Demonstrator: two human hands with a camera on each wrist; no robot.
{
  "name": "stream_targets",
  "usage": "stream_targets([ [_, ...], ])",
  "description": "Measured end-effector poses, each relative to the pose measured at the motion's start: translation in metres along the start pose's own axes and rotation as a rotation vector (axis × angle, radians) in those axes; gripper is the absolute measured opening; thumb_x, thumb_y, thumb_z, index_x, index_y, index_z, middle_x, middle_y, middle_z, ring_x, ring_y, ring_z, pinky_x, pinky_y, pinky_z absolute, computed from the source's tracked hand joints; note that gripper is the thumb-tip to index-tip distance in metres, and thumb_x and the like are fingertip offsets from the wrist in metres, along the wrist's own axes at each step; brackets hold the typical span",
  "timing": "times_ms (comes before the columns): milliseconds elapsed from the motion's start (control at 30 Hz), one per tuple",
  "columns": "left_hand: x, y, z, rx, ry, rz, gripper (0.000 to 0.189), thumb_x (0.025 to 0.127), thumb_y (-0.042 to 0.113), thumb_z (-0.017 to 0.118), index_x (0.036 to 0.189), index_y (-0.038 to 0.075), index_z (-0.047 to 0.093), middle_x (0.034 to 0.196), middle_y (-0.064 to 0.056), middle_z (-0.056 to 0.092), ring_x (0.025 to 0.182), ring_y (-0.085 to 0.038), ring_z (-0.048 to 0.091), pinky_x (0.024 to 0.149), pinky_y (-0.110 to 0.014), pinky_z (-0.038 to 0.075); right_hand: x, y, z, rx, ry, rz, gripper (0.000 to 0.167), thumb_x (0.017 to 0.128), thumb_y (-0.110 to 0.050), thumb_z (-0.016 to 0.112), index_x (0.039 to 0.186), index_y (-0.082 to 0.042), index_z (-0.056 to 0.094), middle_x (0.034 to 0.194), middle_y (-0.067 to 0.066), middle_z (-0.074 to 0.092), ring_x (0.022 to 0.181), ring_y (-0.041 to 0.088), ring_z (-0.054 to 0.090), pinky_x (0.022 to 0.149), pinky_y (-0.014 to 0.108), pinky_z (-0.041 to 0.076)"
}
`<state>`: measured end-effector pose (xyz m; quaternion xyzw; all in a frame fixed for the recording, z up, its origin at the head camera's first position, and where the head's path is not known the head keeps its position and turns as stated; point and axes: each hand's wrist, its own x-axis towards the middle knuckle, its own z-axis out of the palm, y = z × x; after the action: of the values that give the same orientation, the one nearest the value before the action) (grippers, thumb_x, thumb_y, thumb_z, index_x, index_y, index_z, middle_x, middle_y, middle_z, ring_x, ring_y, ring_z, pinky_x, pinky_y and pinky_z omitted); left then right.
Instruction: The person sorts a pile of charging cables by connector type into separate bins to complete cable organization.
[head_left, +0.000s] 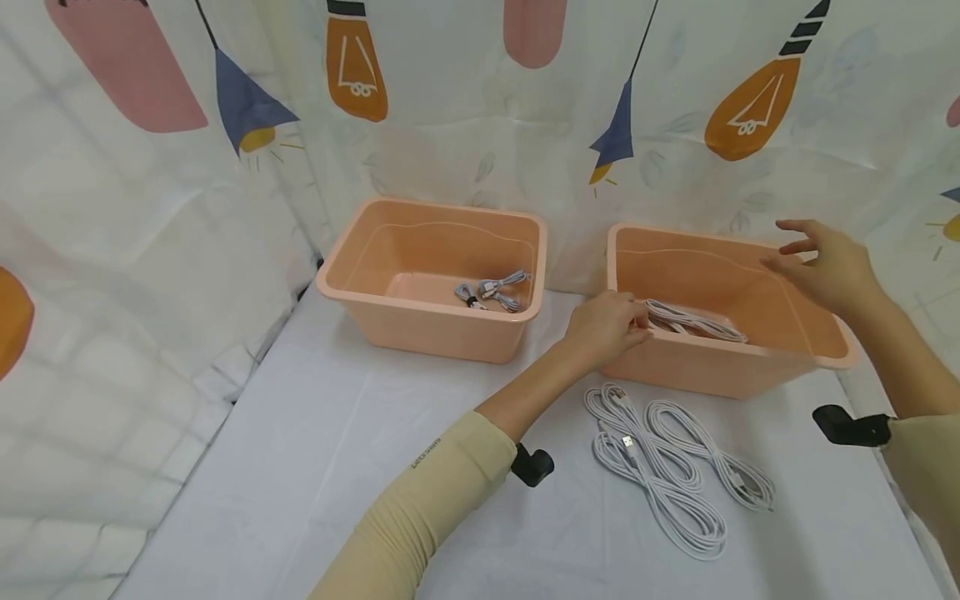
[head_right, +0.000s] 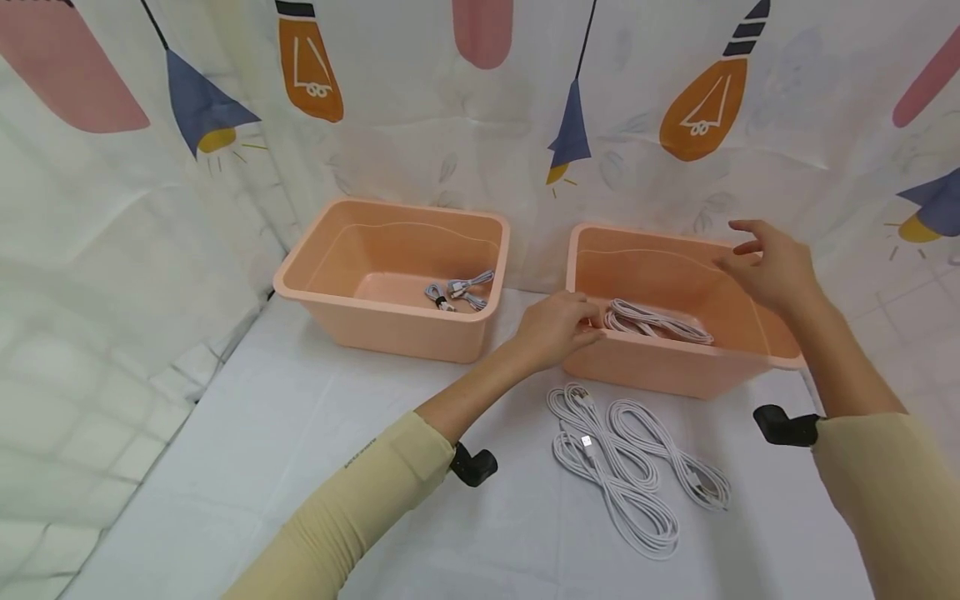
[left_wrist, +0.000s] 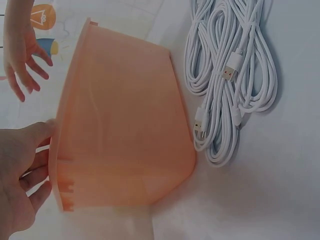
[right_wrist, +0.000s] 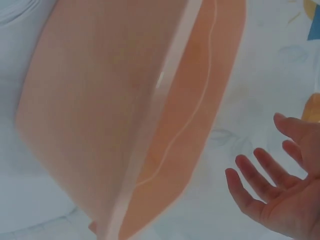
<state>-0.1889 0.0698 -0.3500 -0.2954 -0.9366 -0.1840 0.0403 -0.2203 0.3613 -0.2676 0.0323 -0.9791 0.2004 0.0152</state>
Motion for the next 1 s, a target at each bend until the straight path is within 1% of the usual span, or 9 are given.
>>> stream_targets([
  [100, 0.000, 0.000, 0.001, 0.002, -0.001, 0.004, 0.018, 0.103, 0.039, 0.070, 0.109, 0.025, 0.079, 0.102, 0.009, 0.070, 0.094, -0.007, 0.062, 0.065, -0.018, 0.046, -0.010, -0.001, 0.004, 0.025, 0.023, -0.018, 0.068, 0.109, -0.034, 0.057, 0.160, 0.004, 0.033, 0.138, 0.045, 0.052, 0.118, 0.066, 0.054, 0.056, 0.010, 0.036],
  [500, 0.000, 0.002, 0.000, -0.002, -0.006, -0.007, 0.017, 0.103, 0.039, 0.070, 0.109, 0.026, 0.079, 0.100, 0.009, 0.068, 0.092, -0.006, 0.059, 0.064, -0.018, 0.045, -0.049, -0.001, 0.029, 0.148, 0.142, -0.076, 0.061, 0.107, -0.025, 0.062, 0.156, 0.004, 0.041, 0.135, 0.043, 0.055, 0.110, 0.066, 0.057, 0.057, 0.002, 0.035],
  [567, 0.000, 0.001, 0.000, 0.000, -0.005, -0.005, 0.017, 0.103, 0.039, 0.070, 0.109, 0.026, 0.079, 0.100, 0.009, 0.068, 0.092, -0.006, 0.059, 0.064, -0.018, 0.044, -0.055, -0.002, 0.031, 0.156, 0.168, -0.079, 0.059, 0.106, -0.024, 0.064, 0.156, 0.002, 0.044, 0.133, 0.041, 0.057, 0.101, 0.052, 0.066, 0.058, 0.002, 0.036],
  [633, 0.000, 0.001, 0.000, -0.001, -0.005, -0.002, 0.018, 0.103, 0.039, 0.070, 0.109, 0.025, 0.079, 0.100, 0.008, 0.068, 0.092, -0.006, 0.059, 0.064, -0.018, 0.044, -0.061, -0.002, 0.034, 0.162, 0.191, -0.088, 0.057, 0.105, -0.021, 0.066, 0.154, 0.001, 0.047, 0.130, 0.040, 0.060, 0.089, 0.020, 0.070, 0.057, 0.003, 0.037],
  [733, -0.001, 0.000, 0.000, -0.006, -0.003, 0.003, 0.018, 0.103, 0.038, 0.070, 0.109, 0.025, 0.079, 0.100, 0.008, 0.069, 0.091, -0.006, 0.060, 0.064, -0.017, 0.044, -0.070, -0.002, 0.039, 0.157, 0.212, -0.092, 0.054, 0.104, -0.019, 0.067, 0.152, 0.000, 0.051, 0.126, 0.039, 0.064, 0.078, -0.020, 0.048, 0.055, 0.007, 0.040],
  [767, -0.001, 0.000, 0.000, -0.008, -0.002, 0.004, 0.018, 0.103, 0.038, 0.070, 0.109, 0.024, 0.080, 0.100, 0.008, 0.069, 0.091, -0.006, 0.060, 0.064, -0.017, 0.044, -0.073, -0.003, 0.041, 0.162, 0.215, -0.094, 0.053, 0.104, -0.019, 0.067, 0.151, 0.000, 0.051, 0.125, 0.039, 0.064, 0.077, -0.023, 0.047, 0.054, 0.008, 0.041],
  [800, -0.001, 0.000, 0.000, -0.010, -0.001, 0.006, 0.018, 0.103, 0.038, 0.070, 0.109, 0.024, 0.080, 0.100, 0.007, 0.069, 0.091, -0.006, 0.060, 0.064, -0.017, 0.043, -0.076, -0.002, 0.043, 0.162, 0.220, -0.099, 0.052, 0.104, -0.018, 0.067, 0.151, 0.000, 0.052, 0.123, 0.039, 0.065, 0.078, -0.029, 0.038, 0.052, 0.009, 0.041],
  [933, -0.001, 0.000, -0.001, -0.016, 0.001, 0.010, 0.018, 0.103, 0.038, 0.070, 0.109, 0.024, 0.080, 0.100, 0.007, 0.069, 0.092, -0.007, 0.060, 0.064, -0.017, 0.043, -0.088, 0.000, 0.050, 0.180, 0.222, -0.120, 0.049, 0.103, -0.015, 0.068, 0.148, 0.000, 0.055, 0.118, 0.039, 0.066, 0.078, -0.030, 0.039, 0.051, 0.012, 0.043],
  [1000, -0.001, 0.000, -0.001, -0.020, -0.001, 0.009, 0.018, 0.103, 0.038, 0.070, 0.109, 0.024, 0.080, 0.100, 0.007, 0.069, 0.092, -0.007, 0.060, 0.064, -0.017, 0.043, -0.093, 0.003, 0.053, 0.195, 0.229, -0.135, 0.048, 0.102, -0.013, 0.069, 0.146, 0.001, 0.056, 0.107, 0.014, 0.077, 0.079, -0.030, 0.041, 0.051, 0.012, 0.043],
])
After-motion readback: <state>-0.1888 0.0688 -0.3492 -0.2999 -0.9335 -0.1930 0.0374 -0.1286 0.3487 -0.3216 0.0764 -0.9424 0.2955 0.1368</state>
